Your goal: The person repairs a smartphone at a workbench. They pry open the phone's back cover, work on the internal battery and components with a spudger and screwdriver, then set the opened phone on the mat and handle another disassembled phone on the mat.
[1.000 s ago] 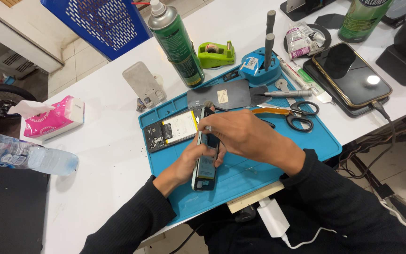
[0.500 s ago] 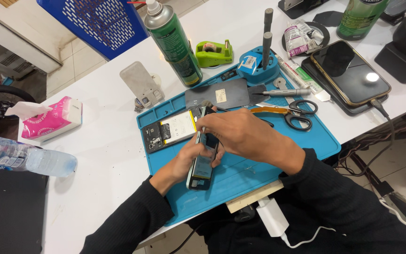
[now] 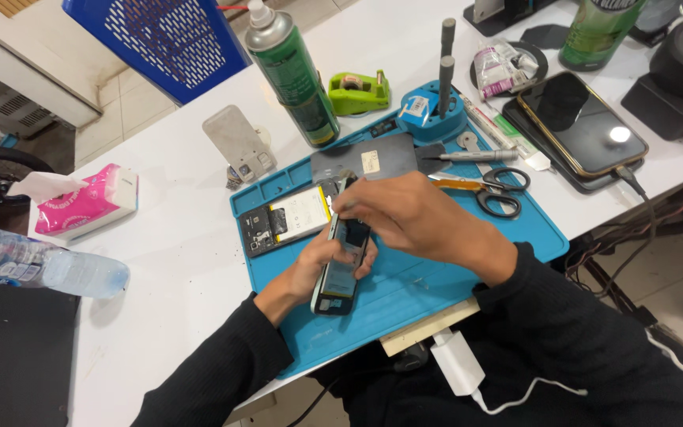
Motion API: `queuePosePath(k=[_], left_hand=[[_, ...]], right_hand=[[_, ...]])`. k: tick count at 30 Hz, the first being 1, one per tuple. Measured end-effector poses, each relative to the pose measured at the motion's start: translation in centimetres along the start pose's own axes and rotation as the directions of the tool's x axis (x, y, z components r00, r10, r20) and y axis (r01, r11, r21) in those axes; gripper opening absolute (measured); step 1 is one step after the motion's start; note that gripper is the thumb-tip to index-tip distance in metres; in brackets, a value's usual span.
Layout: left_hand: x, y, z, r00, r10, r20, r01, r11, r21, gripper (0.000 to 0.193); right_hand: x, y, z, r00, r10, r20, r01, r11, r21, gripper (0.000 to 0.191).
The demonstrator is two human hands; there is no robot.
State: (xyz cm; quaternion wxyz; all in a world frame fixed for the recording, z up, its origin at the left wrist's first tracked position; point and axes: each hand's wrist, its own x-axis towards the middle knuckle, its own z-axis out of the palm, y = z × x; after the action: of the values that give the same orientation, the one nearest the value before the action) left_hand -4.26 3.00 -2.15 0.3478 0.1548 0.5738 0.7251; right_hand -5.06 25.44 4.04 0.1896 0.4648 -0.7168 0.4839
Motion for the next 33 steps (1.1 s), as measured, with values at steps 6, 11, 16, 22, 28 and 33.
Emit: queuePosePath(k=[6, 11, 16, 22, 28, 33], left_hand=[[-0.8, 0.2, 0.4, 0.996, 0.053, 0.072, -0.051, 0.998, -0.028, 0.068], [-1.2, 0.2, 1.1, 0.993, 0.052, 0.102, -0.046, 0.997, -0.067, 0.075], [-1.3, -0.1, 1.7, 0.993, 0.054, 0.101, -0.040, 0.990, -0.137, 0.076], [-1.4, -0.5, 2.0, 0.994, 0.083, 0.077, -0.072, 0.988, -0.135, 0.074], [-1.2, -0.3, 2.1, 0.989, 0.147, 0.010, -0.144, 0.979, -0.145, 0.073], [-1.2, 0.2, 2.6, 0.981, 0.164, -0.104, -0.180, 0.968, -0.174, 0.103]], right_hand=[[-0.9, 0.2, 0.6, 0.939, 0.333, -0.083, -0.308, 0.925, 0.224, 0.014], [-1.7, 0.5, 0.8, 0.928, 0.358, -0.103, -0.276, 0.846, 0.457, 0.013], [-2.2, 0.8, 1.1, 0.900, 0.428, -0.079, -0.313, 0.763, 0.566, 0.012], [-2.3, 1.6, 1.4, 0.857, 0.515, -0.023, -0.349, 0.613, 0.709, 0.012], [-2.1, 1.8, 1.6, 0.838, 0.538, -0.092, -0.336, 0.640, 0.691, 0.014], [-2.5, 1.1, 1.0, 0.912, 0.388, -0.134, -0.281, 0.828, 0.485, 0.011]])
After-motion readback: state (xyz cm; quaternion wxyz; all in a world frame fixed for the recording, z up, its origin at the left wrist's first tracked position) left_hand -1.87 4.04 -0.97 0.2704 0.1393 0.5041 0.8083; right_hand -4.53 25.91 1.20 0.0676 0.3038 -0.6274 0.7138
